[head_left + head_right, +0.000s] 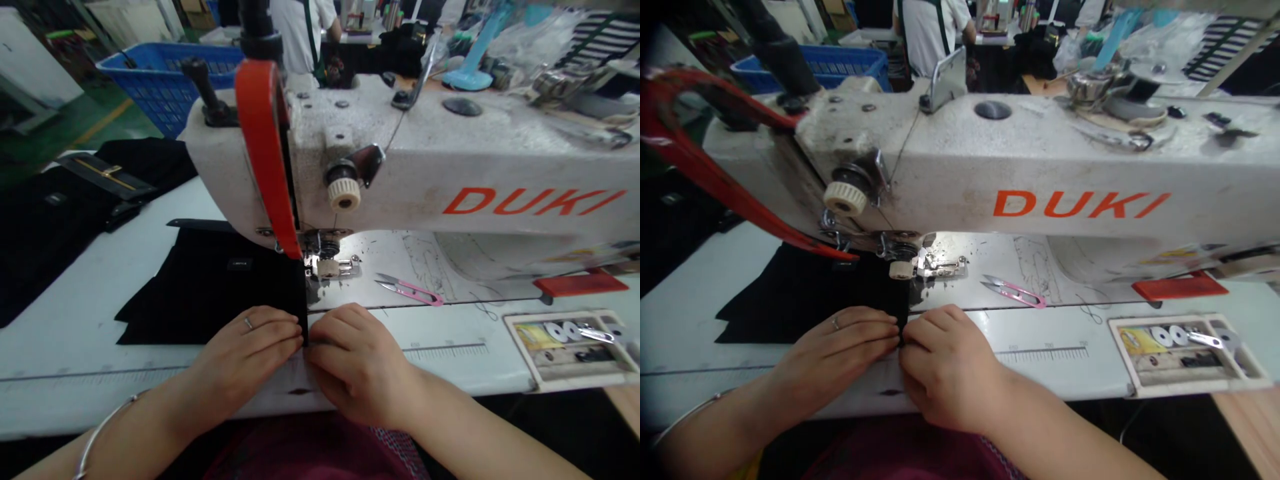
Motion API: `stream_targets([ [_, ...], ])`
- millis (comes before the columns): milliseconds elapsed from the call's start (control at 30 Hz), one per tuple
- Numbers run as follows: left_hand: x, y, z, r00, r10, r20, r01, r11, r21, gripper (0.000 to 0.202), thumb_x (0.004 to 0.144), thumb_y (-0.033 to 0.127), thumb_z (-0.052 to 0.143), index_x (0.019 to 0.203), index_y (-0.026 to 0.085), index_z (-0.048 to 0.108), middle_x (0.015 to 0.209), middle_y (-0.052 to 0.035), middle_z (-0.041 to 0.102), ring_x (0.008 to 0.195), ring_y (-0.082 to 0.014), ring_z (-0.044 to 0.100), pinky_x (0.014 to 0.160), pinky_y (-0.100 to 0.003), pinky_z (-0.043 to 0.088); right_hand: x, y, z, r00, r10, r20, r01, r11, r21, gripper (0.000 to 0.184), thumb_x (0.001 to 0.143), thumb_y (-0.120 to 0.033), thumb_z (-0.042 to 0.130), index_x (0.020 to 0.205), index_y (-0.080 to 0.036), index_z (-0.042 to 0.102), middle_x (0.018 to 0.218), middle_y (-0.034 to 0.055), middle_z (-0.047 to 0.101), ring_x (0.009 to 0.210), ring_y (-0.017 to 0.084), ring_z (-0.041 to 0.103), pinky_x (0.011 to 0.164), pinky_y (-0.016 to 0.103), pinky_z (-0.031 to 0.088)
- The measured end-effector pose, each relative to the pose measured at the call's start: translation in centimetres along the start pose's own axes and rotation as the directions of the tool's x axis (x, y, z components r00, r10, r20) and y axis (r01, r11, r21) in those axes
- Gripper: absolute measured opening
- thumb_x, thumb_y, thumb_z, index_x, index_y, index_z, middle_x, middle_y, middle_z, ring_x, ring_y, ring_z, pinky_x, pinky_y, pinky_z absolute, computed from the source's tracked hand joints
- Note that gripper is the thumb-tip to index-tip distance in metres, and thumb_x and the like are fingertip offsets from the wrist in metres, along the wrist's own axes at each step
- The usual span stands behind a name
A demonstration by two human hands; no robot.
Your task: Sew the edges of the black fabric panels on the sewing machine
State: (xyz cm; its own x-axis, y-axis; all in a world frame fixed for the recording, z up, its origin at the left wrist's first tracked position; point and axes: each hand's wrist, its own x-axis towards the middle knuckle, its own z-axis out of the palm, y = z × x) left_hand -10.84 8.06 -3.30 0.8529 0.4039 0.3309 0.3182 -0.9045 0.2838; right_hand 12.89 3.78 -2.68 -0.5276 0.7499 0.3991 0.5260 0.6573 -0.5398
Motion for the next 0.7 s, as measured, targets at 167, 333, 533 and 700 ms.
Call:
stream_targets([
  [167,0.0,-0.5,-0.3,1.0,0.007,0.026,-0.006,1.0,-0.021,0.028,0.105,0.014,0.04,0.121,0.018,0.063,0.123,-0.0044,0.068,0.12,-0.0155,0.059,0.109,-0.032,0.049,-0.1,-0.1,-0.2,1.0,0.003,0.008,-0.003,1.0,-0.004,0.017,0.092,-0.007,0.055,0.102,-0.013,0.068,0.103,0.0081,0.071,0.095,0.021,0.063,0.083,0.037,0.049],
  [333,0.7,-1.2,-0.9,0.998,0.062,-0.014,-0.062,0.998,-0.007,0.026,0.106,0.014,0.039,0.119,0.016,0.062,0.12,-0.0037,0.07,0.118,-0.0135,0.061,0.111,-0.03,0.047,0.5,0.1,-0.8,0.997,-0.026,0.067,0.03,0.998,-0.056,0.018,0.095,-0.01,0.055,0.106,-0.014,0.068,0.104,0.0073,0.072,0.096,0.021,0.065,0.085,0.036,0.05],
  [533,1.9,-3.1,-0.9,0.988,0.144,-0.065,-0.139,0.987,0.076,0.025,0.107,0.015,0.039,0.118,0.016,0.061,0.115,-0.0026,0.073,0.113,-0.0134,0.065,0.106,-0.03,0.05,2.1,1.0,-1.5,0.989,-0.033,0.145,0.057,0.985,-0.164,0.017,0.096,-0.017,0.057,0.107,-0.016,0.07,0.104,0.007,0.073,0.096,0.022,0.065,0.085,0.038,0.051],
  [700,3.0,-4.5,-1.0,0.981,0.179,-0.079,-0.164,0.971,0.173,0.028,0.107,0.014,0.035,0.115,0.015,0.062,0.112,-0.001,0.075,0.108,-0.0134,0.068,0.102,-0.029,0.052,3.2,1.9,-1.9,0.988,-0.04,0.151,0.073,0.972,-0.221,0.019,0.096,-0.019,0.056,0.108,-0.015,0.07,0.108,0.0082,0.073,0.1,0.024,0.064,0.086,0.039,0.051],
])
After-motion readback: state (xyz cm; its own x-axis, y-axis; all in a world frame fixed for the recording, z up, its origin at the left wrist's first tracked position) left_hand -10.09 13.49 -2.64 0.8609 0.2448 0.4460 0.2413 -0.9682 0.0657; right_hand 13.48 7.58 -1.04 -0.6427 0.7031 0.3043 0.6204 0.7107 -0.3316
